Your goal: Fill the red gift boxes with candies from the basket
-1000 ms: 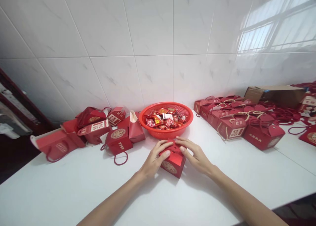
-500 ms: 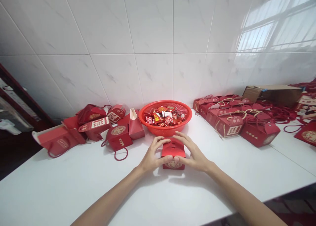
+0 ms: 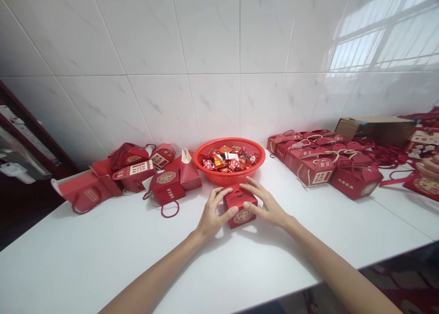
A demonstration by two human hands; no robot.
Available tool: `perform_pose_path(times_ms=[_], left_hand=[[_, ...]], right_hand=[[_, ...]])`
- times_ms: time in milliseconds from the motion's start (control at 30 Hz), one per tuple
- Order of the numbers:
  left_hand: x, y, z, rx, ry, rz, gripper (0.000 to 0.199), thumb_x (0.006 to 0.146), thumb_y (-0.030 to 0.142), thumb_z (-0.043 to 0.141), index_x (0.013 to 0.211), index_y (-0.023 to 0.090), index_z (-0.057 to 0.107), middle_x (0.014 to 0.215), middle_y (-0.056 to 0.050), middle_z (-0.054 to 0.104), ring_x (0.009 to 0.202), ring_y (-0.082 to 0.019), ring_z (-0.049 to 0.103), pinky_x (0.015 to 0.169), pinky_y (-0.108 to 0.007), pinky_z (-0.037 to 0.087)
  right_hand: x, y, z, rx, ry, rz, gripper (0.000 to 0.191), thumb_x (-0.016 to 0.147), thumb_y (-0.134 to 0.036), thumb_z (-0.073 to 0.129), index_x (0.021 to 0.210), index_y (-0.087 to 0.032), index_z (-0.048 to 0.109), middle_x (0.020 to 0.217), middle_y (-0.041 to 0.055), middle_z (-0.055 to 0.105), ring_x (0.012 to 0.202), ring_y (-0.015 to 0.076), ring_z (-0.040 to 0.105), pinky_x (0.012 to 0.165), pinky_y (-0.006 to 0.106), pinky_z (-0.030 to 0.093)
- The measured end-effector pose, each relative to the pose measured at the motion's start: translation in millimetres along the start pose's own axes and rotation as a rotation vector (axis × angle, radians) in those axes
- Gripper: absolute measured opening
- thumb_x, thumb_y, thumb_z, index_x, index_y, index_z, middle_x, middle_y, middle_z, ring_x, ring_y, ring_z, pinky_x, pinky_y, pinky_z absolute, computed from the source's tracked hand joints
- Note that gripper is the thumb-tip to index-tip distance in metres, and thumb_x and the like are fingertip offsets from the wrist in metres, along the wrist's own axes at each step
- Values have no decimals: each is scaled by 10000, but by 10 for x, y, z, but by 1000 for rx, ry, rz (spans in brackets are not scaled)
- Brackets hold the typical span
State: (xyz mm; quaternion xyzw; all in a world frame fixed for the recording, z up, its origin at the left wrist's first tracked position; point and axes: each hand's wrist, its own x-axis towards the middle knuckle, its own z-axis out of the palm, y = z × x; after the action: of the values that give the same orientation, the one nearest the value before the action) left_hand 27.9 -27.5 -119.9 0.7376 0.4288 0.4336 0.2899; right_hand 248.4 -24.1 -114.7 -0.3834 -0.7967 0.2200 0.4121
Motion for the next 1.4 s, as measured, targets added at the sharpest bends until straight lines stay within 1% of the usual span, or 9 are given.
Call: perform_pose_path(times_ms=[200,333,567,733,900,1033,1200,1300,1400], left_hand=[[24,-100,-15,10,151,-1,503,810,563,643,1201,247,640,1220,-77,537,1213,-270,536,1071,-428,417],[11,-116,-7,50,224,12,490,804,546,659,1193,248,637,1227,-77,533,1216,-275,537,1064,-429,424],[-27,-54,56,62,141,53,517,842,499,615,1284,230,590,1293,-98,499,1278,-280,493,1113,-450,386],[-58,-32,78,39,73,57,519,891,490,523,1337,227,562,1368,-108,461,1342,-291,430,1143,-470,346],[-80,-5,120,43,74,40,524,891,491,537,1352,243,554,1366,-102,460,1344,-288,426,1148,-468,337],[-84,7,106,-3,21,60,537,901,515,495,1356,235,554,1401,-109,447,1359,-297,409,1148,-465,333],[-99,20,60,-88,-43,81,554,921,473,464,1436,267,453,1464,-106,422,1286,-282,482,1087,-474,396],[-113,7,58,-112,-48,83,509,918,449,490,1395,271,489,1440,-107,447,1212,-276,537,1050,-471,431],[-115,-19,84,-157,-63,24,469,912,455,505,1333,251,536,1391,-114,472,1137,-266,578,971,-445,500]], right_hand=[[25,69,-8,44,52,14,540,928,-507,546,1419,-287,502,1511,119,451,1439,274,365,1150,529,341],[21,41,38,28,73,-40,649,894,-503,599,1475,-282,410,1504,124,450,1417,275,391,1132,515,374],[-10,-67,243,-130,1,-36,774,833,-559,647,1487,-238,385,1575,173,307,1467,315,292,1143,519,351],[-22,-66,331,-252,75,-9,789,789,-559,683,1449,-207,431,1566,208,295,1410,358,381,1093,533,407],[-85,-223,455,-424,168,81,800,722,-474,754,1431,-237,469,1565,203,298,1313,441,452,994,602,443],[-114,-350,461,-398,182,178,719,735,-434,737,1397,-263,514,1508,198,385,1218,425,527,936,589,479],[-214,-347,41,-220,252,139,571,743,-422,732,1272,-242,616,1359,153,526,1216,334,552,1037,500,458],[-438,-246,-431,-222,408,159,530,766,-477,716,1245,-265,637,1335,134,542,1231,326,541,1061,507,435],[-724,-40,-971,-347,618,273,579,733,-568,721,1212,-249,667,1364,150,503,1276,353,492,1084,545,393]])
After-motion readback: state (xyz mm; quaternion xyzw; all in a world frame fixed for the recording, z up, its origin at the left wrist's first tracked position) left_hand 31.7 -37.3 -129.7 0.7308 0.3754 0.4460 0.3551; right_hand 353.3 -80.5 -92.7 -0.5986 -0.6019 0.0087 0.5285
